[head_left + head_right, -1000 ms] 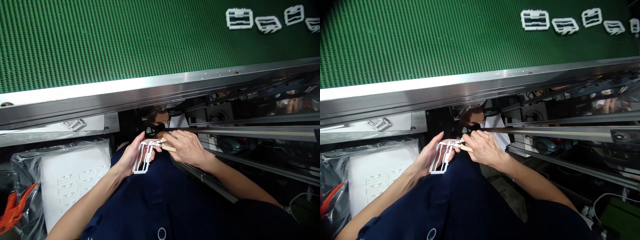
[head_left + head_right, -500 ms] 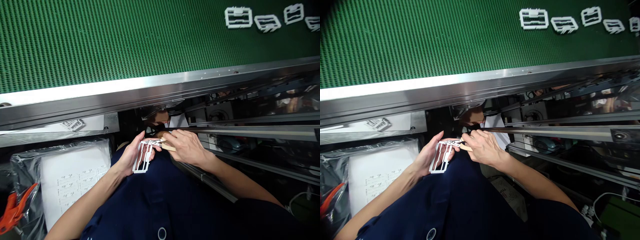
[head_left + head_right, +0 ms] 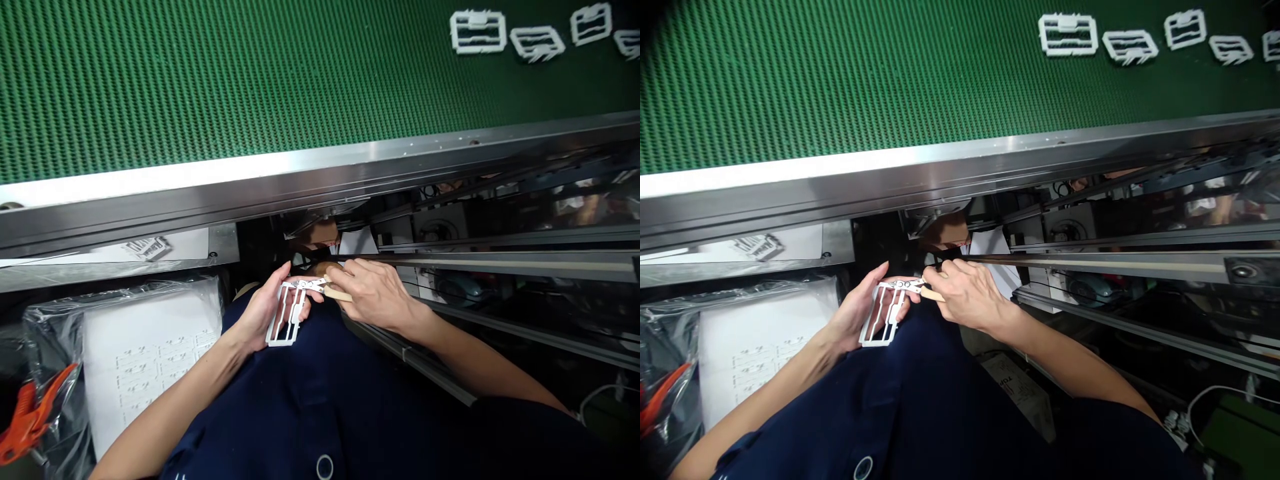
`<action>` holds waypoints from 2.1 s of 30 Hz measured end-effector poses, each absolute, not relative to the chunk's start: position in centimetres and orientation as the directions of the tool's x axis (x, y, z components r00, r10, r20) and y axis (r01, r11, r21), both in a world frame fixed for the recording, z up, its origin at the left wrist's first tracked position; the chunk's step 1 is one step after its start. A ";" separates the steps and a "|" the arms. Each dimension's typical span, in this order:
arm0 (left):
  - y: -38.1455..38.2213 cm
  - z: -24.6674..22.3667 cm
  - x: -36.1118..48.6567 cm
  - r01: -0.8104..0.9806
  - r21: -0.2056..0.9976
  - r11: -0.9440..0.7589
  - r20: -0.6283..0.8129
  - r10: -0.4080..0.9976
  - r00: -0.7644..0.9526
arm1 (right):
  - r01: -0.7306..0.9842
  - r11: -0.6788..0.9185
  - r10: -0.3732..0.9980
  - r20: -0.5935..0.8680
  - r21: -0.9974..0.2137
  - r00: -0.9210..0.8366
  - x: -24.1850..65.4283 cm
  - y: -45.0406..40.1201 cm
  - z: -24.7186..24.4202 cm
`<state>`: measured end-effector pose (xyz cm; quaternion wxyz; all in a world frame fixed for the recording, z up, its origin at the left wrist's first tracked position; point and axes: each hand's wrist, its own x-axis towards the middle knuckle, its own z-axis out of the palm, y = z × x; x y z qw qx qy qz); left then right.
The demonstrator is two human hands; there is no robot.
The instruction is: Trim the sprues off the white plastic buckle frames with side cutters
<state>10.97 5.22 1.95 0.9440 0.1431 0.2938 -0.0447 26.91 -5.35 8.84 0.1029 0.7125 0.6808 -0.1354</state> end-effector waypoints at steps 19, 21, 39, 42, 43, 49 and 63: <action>4.8 1.8 10.6 0.163 0.247 0.955 -0.553 0.001 0.833 | 0.989 -0.101 0.955 -0.290 -0.104 0.067 26.7 -6.1 8.3; 4.7 1.7 10.6 0.164 0.247 0.955 -0.556 0.000 0.831 | 0.992 -0.095 0.956 -0.285 -0.089 0.066 26.6 -6.1 8.3; 4.6 1.5 10.6 0.168 0.261 0.951 -0.560 0.007 0.829 | 0.994 -0.090 0.950 -0.305 -0.059 0.068 26.4 -5.9 8.3; 4.6 1.5 10.7 0.169 0.253 0.953 -0.565 0.004 0.825 | 0.994 -0.091 0.946 -0.318 -0.058 0.068 26.5 -5.8 8.2; 4.6 1.5 10.7 0.165 0.251 0.954 -0.566 0.006 0.824 | 0.993 -0.095 0.945 -0.321 -0.068 0.069 26.5 -5.8 8.1; 5.5 0.8 11.0 0.155 0.223 0.962 -0.510 -0.020 0.860 | 0.918 -0.271 0.930 -0.325 -0.290 0.172 27.0 -5.4 7.4; 7.5 0.4 11.5 -0.125 0.114 0.986 -0.557 0.167 0.813 | 0.101 -0.546 0.794 -0.475 -0.832 0.380 24.1 -5.3 4.7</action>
